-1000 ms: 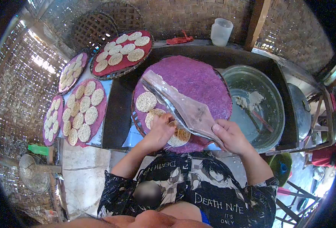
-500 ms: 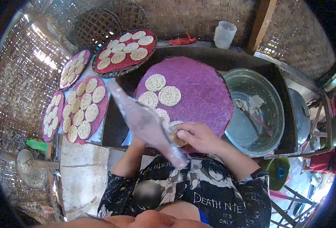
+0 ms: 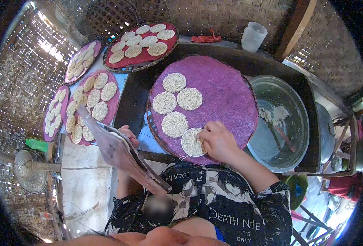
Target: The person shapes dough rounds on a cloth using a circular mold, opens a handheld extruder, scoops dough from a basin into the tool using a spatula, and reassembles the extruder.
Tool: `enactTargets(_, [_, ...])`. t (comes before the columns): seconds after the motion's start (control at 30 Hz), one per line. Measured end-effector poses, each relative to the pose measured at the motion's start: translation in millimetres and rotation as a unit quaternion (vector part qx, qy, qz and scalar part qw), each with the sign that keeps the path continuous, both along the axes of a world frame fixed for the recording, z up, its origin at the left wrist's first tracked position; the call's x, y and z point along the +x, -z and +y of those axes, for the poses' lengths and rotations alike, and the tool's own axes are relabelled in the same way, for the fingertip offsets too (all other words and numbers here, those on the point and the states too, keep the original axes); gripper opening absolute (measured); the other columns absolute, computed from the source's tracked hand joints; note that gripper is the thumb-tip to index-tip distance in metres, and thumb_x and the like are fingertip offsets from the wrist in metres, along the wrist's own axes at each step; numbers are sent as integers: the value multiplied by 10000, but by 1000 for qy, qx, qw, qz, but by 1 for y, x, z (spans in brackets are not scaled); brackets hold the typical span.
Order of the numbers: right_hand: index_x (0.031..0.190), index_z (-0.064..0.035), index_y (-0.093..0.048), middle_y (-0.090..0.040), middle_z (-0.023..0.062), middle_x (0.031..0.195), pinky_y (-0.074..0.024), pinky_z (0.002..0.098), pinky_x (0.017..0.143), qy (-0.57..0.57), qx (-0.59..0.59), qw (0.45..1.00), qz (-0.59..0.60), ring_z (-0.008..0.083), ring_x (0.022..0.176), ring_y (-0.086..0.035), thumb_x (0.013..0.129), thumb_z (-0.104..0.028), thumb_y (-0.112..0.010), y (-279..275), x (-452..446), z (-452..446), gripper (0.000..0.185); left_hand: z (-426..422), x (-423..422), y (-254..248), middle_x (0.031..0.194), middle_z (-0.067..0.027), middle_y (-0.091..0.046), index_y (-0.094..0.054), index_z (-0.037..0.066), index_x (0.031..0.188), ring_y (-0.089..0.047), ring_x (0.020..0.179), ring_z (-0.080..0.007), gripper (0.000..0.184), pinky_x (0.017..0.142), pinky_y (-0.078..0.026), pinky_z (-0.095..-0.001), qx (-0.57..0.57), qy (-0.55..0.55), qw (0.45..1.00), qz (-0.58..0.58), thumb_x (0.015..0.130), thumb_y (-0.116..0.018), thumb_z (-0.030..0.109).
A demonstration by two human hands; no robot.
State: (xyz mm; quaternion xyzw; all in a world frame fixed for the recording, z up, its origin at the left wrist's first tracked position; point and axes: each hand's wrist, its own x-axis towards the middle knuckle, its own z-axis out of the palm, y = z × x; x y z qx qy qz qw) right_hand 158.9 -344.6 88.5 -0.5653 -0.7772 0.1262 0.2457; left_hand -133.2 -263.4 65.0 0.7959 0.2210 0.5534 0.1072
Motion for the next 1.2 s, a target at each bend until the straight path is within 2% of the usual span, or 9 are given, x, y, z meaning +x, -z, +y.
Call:
enactTargets(0.17, [827, -109, -613, -500, 67, 825, -446, 360, 681, -28, -19, 999, -3, 256, 817, -500, 684, -106, -607, -9, -3, -5, 143, -11, 7, 29, 948, -38, -516, -406, 30, 1144, -512, 865, -135, 482, 871, -414, -364, -277, 67, 939, -194, 736, -644, 124])
enactTargets(0.33, [843, -104, -598, -492, 81, 874, -411, 373, 691, -130, -4, 991, 27, 271, 827, -489, 677, -153, -654, -19, -20, -7, 182, -10, -5, 54, 1004, -51, -494, -368, 29, 1198, -497, 925, -141, 490, 908, -402, -414, -448, 271, 776, -353, 789, -604, 160])
enactTargets(0.4, [850, -101, -585, -491, 81, 889, -406, 375, 697, -155, -20, 988, -1, 268, 841, -485, 668, -160, -661, -20, -24, -8, 205, -9, -8, 51, 1027, -55, -485, -353, 28, 1220, -491, 948, -143, 494, 923, -397, -434, -431, 272, 796, -327, 810, -587, 174])
enactTargets(0.5, [823, -92, -562, -485, 75, 882, -401, 371, 693, -165, 9, 985, -41, 253, 846, -482, 636, -151, -657, -18, -29, -9, 218, -1, 0, 24, 937, -54, -518, -369, 4, 1186, -514, 881, -139, 551, 840, -464, -396, -227, 117, 961, -102, 732, -667, 102])
enactTargets(0.57, [807, -86, -550, -482, 72, 876, -395, 365, 692, -161, 33, 984, -65, 244, 845, -481, 623, -144, -647, -16, -31, -9, 216, -1, 2, 19, 882, -50, -532, -377, -9, 1165, -525, 836, -132, 591, 783, -492, -358, -164, 85, 981, -63, 680, -707, 55])
enactTargets(0.8, [800, -71, -540, -487, 64, 885, -377, 351, 711, -164, 47, 980, -103, 231, 847, -474, 641, -143, -614, -17, -34, -8, 190, -6, 4, 23, 881, -50, -535, -380, 0, 1162, -527, 814, -102, 600, 734, -477, -243, -240, 130, 949, -155, 665, -715, 25])
enactTargets(0.97, [782, -67, -544, -492, 62, 876, -381, 349, 709, -166, 48, 980, -101, 231, 844, -475, 637, -142, -617, -15, -36, -7, 179, -15, 21, 11, 671, -8, -516, -533, 103, 685, -515, 678, -151, 213, 804, -412, -400, -292, 3, 924, -248, 548, -696, 86])
enactTargets(1.0, [776, -65, -543, -492, 64, 869, -384, 352, 704, -165, 49, 980, -95, 235, 838, -478, 637, -142, -619, -12, -36, -7, 176, -15, 20, 16, 671, -8, -515, -532, 102, 683, -513, 679, -152, 217, 804, -413, -399, -326, 10, 904, -277, 539, -693, 80])
enactTargets(1.2, [761, -46, -548, -497, 98, 861, -407, 376, 696, -115, 46, 992, -4, 277, 814, -482, 667, -139, -624, -25, -26, -1, 153, -12, 19, 4, 668, -6, -512, -526, 110, 679, -509, 691, -156, 224, 811, -413, -402, -161, -59, 975, -139, 534, -693, 77])
